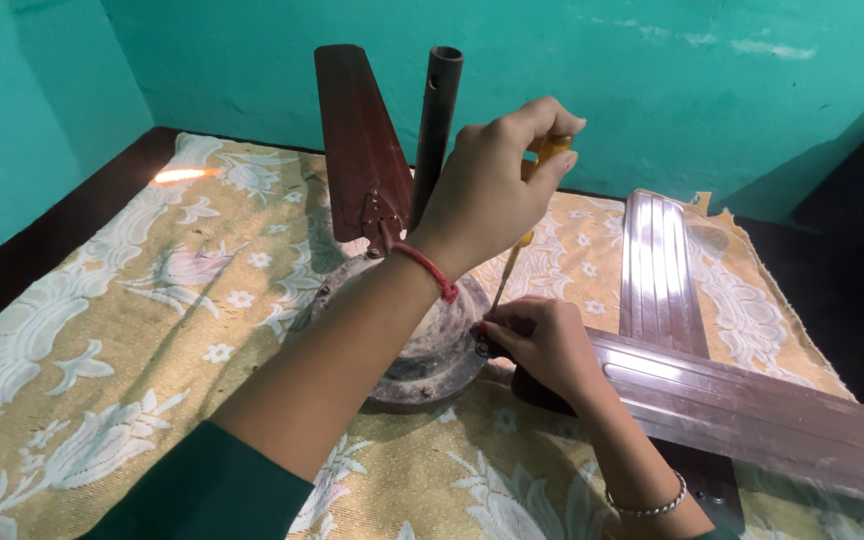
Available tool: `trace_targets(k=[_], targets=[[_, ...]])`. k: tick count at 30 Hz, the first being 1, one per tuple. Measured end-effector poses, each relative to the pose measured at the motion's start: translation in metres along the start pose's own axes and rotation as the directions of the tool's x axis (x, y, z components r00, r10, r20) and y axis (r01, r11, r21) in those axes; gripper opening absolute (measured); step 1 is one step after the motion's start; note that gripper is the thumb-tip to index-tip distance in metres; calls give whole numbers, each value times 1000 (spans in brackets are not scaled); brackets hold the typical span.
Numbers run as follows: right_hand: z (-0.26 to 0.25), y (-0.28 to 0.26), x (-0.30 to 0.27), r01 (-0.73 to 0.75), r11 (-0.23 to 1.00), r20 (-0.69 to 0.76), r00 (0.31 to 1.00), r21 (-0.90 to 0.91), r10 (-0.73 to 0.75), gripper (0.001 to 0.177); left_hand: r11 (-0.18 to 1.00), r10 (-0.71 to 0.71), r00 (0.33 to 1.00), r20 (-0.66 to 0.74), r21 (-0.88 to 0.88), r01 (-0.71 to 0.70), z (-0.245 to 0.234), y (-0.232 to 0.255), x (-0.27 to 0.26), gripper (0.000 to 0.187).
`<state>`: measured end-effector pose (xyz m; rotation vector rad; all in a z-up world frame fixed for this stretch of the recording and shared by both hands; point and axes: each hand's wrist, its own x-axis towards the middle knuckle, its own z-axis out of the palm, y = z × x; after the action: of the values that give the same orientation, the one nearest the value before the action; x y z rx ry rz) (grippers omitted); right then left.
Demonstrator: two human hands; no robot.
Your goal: The person uses a screwdriver to tighten screws that attach a ceiling fan blade to the fan motor housing. The person repeatedly adjusts the blade and turns the screwdriver to secure the blade in place.
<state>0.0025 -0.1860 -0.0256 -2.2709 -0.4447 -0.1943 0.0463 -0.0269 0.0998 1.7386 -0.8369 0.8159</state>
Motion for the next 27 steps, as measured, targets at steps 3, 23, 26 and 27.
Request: trace_targets(k=[3, 23, 26, 27], targets=[[-1, -2, -1, -5, 1000, -2, 1000, -16, 5, 20, 998, -30, 999, -13, -50, 29, 1, 1, -3, 16], [3, 1, 0, 54, 996, 21, 998, -64, -53, 16, 997, -40, 999, 19, -58, 41, -5, 2, 8, 26], [2, 3, -1, 45, 999, -17, 999, -15, -45, 18, 997, -68, 997, 34, -38, 69, 1, -2, 6, 28], [1, 3, -1, 1, 1000, -5, 1000, 5, -1, 18, 994, -63, 996, 66, -83, 68, 2, -3, 5, 31]])
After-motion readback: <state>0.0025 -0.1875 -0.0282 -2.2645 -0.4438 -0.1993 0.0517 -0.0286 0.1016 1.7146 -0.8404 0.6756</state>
